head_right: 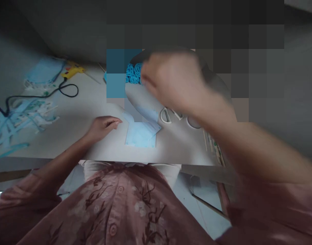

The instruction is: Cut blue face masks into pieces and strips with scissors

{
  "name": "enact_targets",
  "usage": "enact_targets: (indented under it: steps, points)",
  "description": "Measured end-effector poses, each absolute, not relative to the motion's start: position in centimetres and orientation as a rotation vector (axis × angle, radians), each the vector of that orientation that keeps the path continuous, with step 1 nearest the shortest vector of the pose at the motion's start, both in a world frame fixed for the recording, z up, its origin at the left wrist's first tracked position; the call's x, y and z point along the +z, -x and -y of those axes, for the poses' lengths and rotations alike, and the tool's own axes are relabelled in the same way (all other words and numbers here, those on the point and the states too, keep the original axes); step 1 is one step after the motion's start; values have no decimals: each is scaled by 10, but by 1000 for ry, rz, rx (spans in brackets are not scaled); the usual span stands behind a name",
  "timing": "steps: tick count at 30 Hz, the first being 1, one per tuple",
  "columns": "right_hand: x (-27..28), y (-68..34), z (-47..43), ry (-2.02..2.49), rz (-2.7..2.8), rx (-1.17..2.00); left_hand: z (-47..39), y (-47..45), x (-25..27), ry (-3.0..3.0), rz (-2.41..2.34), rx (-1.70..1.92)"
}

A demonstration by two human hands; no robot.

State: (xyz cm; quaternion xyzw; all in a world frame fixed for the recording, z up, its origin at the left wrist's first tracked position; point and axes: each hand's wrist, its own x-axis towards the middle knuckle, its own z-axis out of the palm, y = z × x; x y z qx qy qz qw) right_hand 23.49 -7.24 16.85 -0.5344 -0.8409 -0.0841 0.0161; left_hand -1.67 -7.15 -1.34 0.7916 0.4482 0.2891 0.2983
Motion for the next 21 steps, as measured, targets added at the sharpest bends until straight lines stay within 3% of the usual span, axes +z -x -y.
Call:
enact_targets:
  steps: [4,7,13,21]
  points:
    - [98,-231,77,1827,2850,-3,89,2,-2,-2510,-759,661]
    - [47,-231,72,2063,2682,131,105,-13,2,-2692,-509,554]
    - [20,-236,63,2283,2317,274,116,-24,-17,-2761,-432,434]
    - [23,-250,52,1635,1837,684,112,-10,-23,-2608,-641,480]
